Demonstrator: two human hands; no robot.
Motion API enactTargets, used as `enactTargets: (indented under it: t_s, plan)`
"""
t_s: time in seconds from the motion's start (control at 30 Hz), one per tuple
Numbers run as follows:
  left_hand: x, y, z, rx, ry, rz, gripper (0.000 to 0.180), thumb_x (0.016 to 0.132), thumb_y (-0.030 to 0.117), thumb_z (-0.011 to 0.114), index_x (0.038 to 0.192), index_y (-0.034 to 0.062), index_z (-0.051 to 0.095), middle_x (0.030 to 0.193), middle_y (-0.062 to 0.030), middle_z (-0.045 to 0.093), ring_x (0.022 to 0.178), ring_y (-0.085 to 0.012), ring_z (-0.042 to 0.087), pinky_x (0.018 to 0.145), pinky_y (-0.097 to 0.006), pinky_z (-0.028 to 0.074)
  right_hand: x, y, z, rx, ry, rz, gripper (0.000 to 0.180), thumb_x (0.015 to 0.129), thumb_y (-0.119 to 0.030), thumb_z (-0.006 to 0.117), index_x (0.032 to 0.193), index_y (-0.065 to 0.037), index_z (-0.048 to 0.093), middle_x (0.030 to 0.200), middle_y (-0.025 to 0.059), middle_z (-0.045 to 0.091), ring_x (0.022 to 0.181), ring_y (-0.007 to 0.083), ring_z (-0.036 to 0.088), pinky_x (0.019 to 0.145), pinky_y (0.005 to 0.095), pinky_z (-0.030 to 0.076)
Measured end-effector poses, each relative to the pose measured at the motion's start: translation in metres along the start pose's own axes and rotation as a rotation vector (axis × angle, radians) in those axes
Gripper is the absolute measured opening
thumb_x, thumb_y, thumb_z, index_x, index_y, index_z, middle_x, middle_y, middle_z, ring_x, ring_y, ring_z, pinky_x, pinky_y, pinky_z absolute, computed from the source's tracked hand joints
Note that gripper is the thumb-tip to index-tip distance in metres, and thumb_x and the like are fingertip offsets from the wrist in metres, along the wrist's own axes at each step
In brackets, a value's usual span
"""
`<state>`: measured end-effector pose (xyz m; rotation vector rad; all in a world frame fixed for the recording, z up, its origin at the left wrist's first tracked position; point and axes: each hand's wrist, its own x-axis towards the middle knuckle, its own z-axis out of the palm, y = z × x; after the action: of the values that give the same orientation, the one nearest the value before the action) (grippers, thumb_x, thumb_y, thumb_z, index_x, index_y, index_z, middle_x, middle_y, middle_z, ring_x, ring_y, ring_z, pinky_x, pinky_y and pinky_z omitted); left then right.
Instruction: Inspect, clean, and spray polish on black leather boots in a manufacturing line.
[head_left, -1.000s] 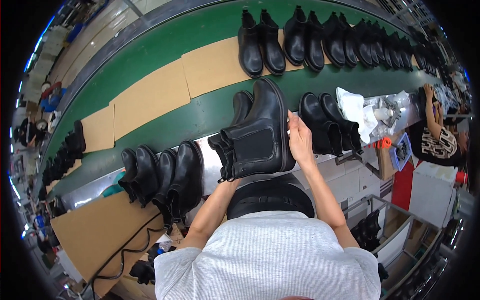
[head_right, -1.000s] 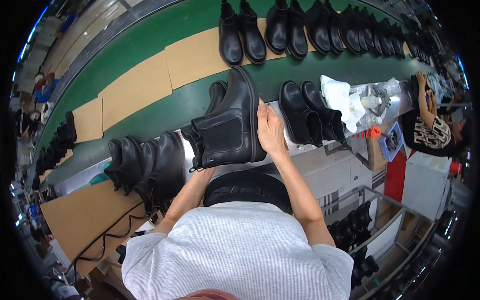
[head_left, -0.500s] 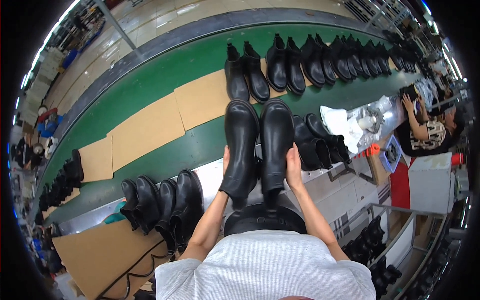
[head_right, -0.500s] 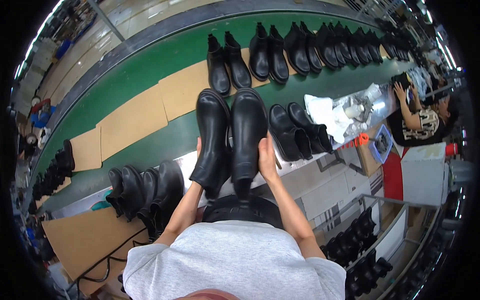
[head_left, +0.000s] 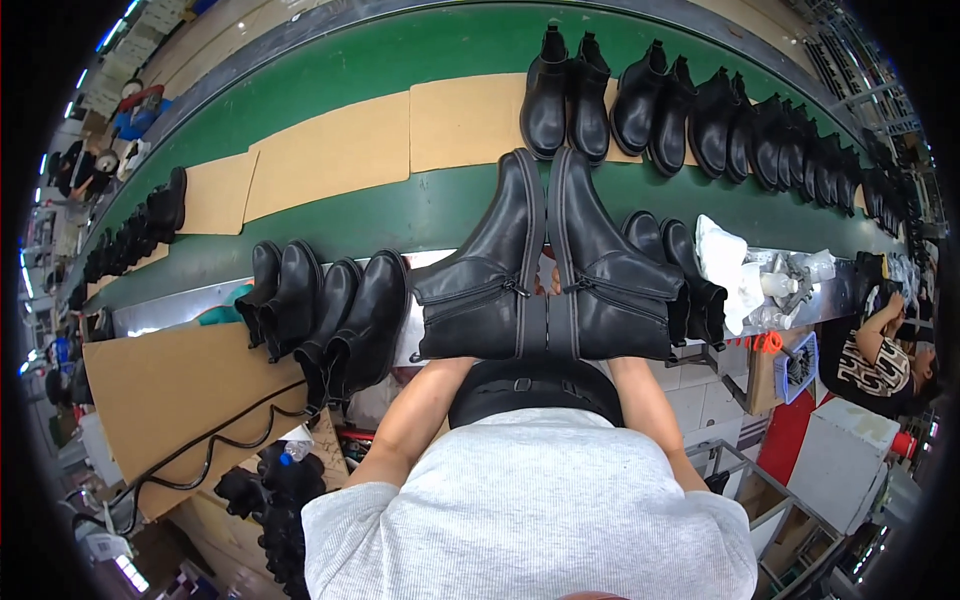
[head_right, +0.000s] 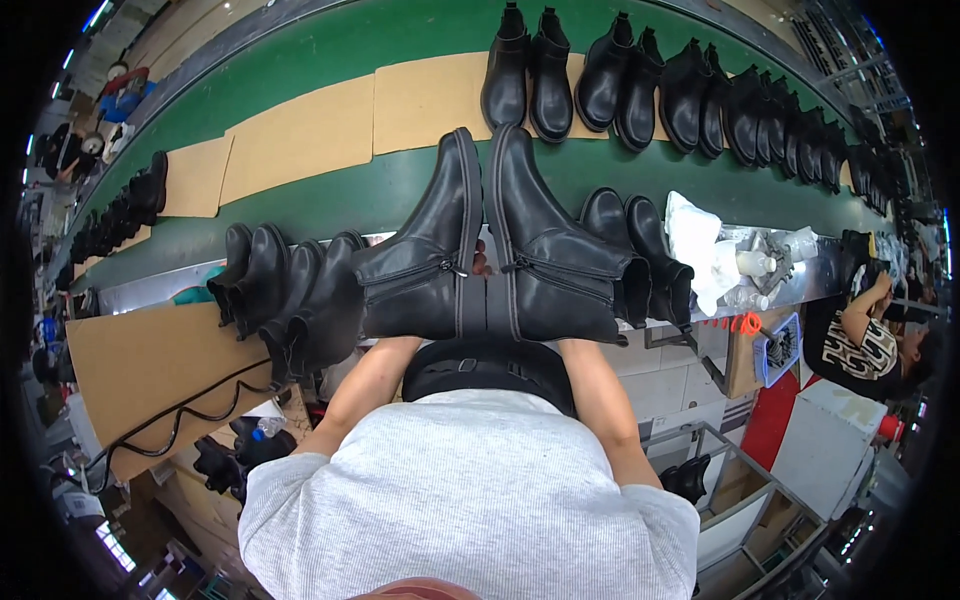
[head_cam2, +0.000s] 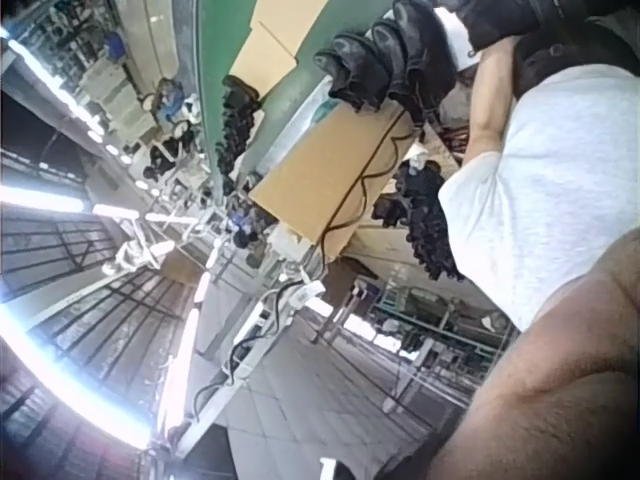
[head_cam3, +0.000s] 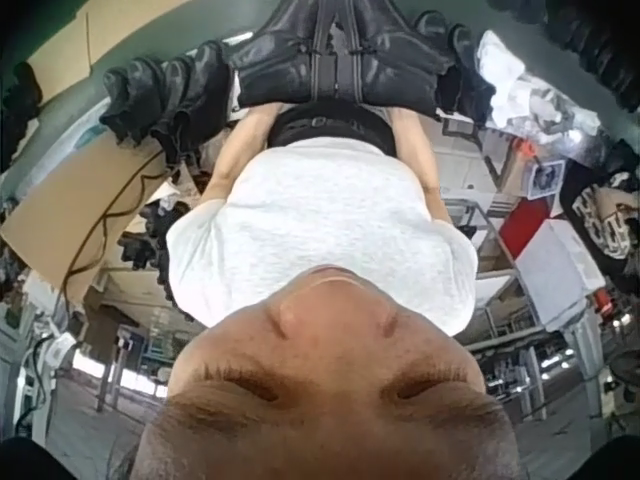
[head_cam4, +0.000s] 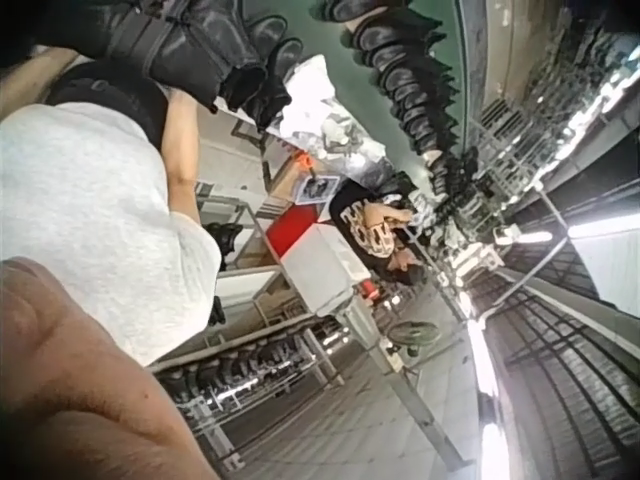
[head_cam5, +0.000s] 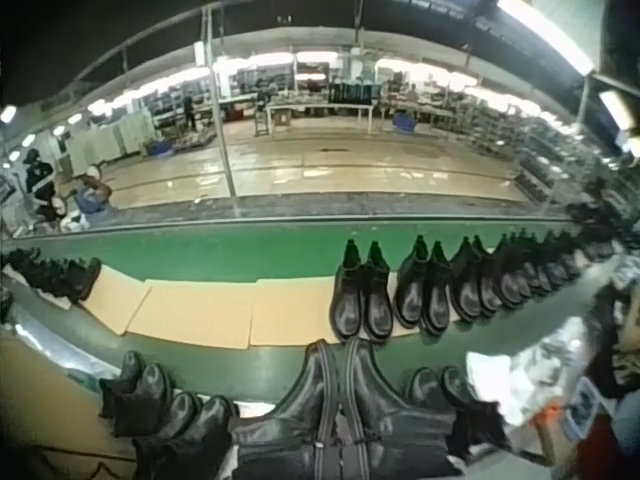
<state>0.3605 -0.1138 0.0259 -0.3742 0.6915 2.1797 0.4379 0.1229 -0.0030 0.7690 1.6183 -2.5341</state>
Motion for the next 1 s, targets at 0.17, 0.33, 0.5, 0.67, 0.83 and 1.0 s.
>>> enactTargets:
  t_s: [0.17,0.33,0.5,0.67,0.83,1.0]
  plan:
    - [-0.014,0.002,-0.015,-0.245,-0.11,-0.05,0.045,0.094,0.038,0.042,0.115,-0.0007,0.052,0.099,-0.014,0.062,0.087,-0.0202,0.061,0.078,-0.029,0.047,0.007,-0.023,-0.004,0.067,-0.128,0.073,0.052,0.093,-0.045,0.043,0.118,0.0,0.053,0.106,0.008,0.058,0.096,0.0152,0.055,0.083,0.0259,0.043]
    - [-0.033,0.035,0.005,0.922,0.151,0.374,0.057,0.095,0.045,0.033,0.139,0.0096,0.034,0.125,-0.0038,0.051,0.103,-0.0129,0.05,0.083,-0.026,0.041,0.012,-0.045,0.008,-0.822,0.15,-0.427,0.061,0.092,-0.046,0.043,0.123,0.006,0.044,0.113,0.0267,0.055,0.108,0.0371,0.052,0.092,0.038,0.039]
    - [-0.044,0.054,0.017,0.993,0.14,0.183,0.055,0.093,0.039,0.04,0.141,0.0117,0.032,0.119,-0.003,0.055,0.092,-0.0128,0.048,0.082,-0.027,0.039,0.023,-0.045,0.012,-0.902,0.118,-0.284,0.059,0.091,-0.047,0.044,0.122,0.004,0.048,0.11,0.0222,0.059,0.104,0.0329,0.056,0.09,0.0373,0.041]
    - [-0.039,0.047,0.019,0.334,-0.032,0.147,0.052,0.089,0.033,0.053,0.131,0.0039,0.043,0.121,-0.0064,0.056,0.113,-0.0182,0.051,0.095,-0.035,0.04,0.007,-0.053,0.018,0.287,-0.271,0.237,0.042,0.092,-0.03,0.048,0.124,-0.002,0.049,0.123,0.0108,0.054,0.11,0.0233,0.054,0.093,0.0363,0.043]
    - [-0.013,0.027,0.047,-0.15,0.174,0.142,0.044,0.084,0.041,0.061,0.114,0.0098,0.053,0.111,-0.0107,0.058,0.102,-0.0242,0.055,0.083,-0.042,0.045,0.015,-0.064,0.056,0.455,-0.245,0.185,0.039,0.09,-0.039,0.053,0.113,-0.008,0.052,0.111,0.0061,0.057,0.099,0.0161,0.054,0.086,0.0335,0.044]
    - [-0.002,0.021,0.04,-0.262,0.281,0.09,0.042,0.075,0.042,0.072,0.1,0.0166,0.05,0.099,-0.0047,0.051,0.08,-0.0185,0.046,0.068,-0.034,0.042,0.013,-0.067,0.066,0.446,-0.106,0.258,0.039,0.081,-0.043,0.065,0.097,-0.009,0.055,0.091,0.0038,0.057,0.082,0.0129,0.054,0.076,0.0294,0.046]
